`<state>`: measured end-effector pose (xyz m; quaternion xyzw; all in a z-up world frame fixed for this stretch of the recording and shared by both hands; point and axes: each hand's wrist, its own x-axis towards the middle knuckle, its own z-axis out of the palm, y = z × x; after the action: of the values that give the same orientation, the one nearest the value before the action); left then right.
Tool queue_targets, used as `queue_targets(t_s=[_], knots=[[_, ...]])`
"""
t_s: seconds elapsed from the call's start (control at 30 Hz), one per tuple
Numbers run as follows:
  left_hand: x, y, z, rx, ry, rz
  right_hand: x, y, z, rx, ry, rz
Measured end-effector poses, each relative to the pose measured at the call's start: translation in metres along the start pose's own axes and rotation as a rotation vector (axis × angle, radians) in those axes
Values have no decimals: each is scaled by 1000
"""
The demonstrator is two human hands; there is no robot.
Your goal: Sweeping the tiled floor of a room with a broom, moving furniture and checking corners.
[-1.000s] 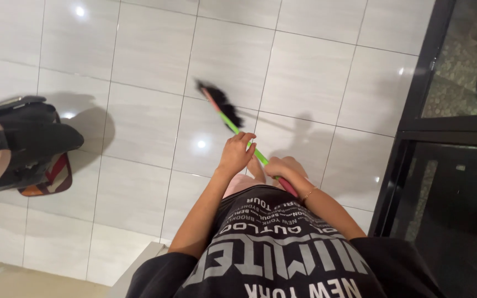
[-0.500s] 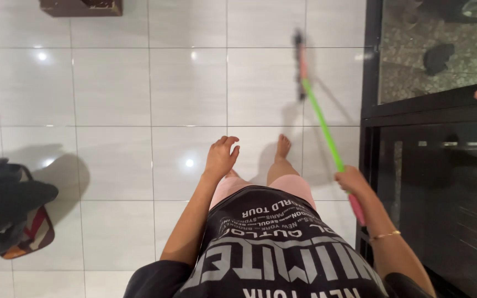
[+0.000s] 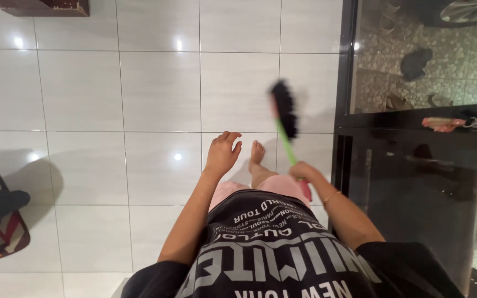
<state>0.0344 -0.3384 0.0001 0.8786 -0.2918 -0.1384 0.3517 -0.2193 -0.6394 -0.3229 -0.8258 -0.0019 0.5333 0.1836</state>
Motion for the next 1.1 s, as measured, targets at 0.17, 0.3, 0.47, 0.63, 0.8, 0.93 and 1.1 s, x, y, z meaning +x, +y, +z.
queue_targets(t_s=[0.17, 0.3, 0.47, 0.63, 0.8, 0.93, 1.1], knots=[[11, 16, 34, -21, -4, -33, 32, -36, -3, -297, 22, -383], [21, 19, 42, -17, 10, -18, -17, -55, -48, 1052, 35, 150], [41, 21, 36, 8, 10, -23, -155, 14, -56, 1264, 134, 164], [55, 17, 30, 4, 7, -58, -201, 77, -40, 1520, 163, 360], [61, 0, 37, 7, 63, -22, -92, 133, -58, 1057, 396, 409], [68, -16, 34, -13, 70, -52, 27, 114, -99, -4, 218, -62], [69, -37, 12, -17, 108, -107, 89, -27, -136, 67, 94, -49]])
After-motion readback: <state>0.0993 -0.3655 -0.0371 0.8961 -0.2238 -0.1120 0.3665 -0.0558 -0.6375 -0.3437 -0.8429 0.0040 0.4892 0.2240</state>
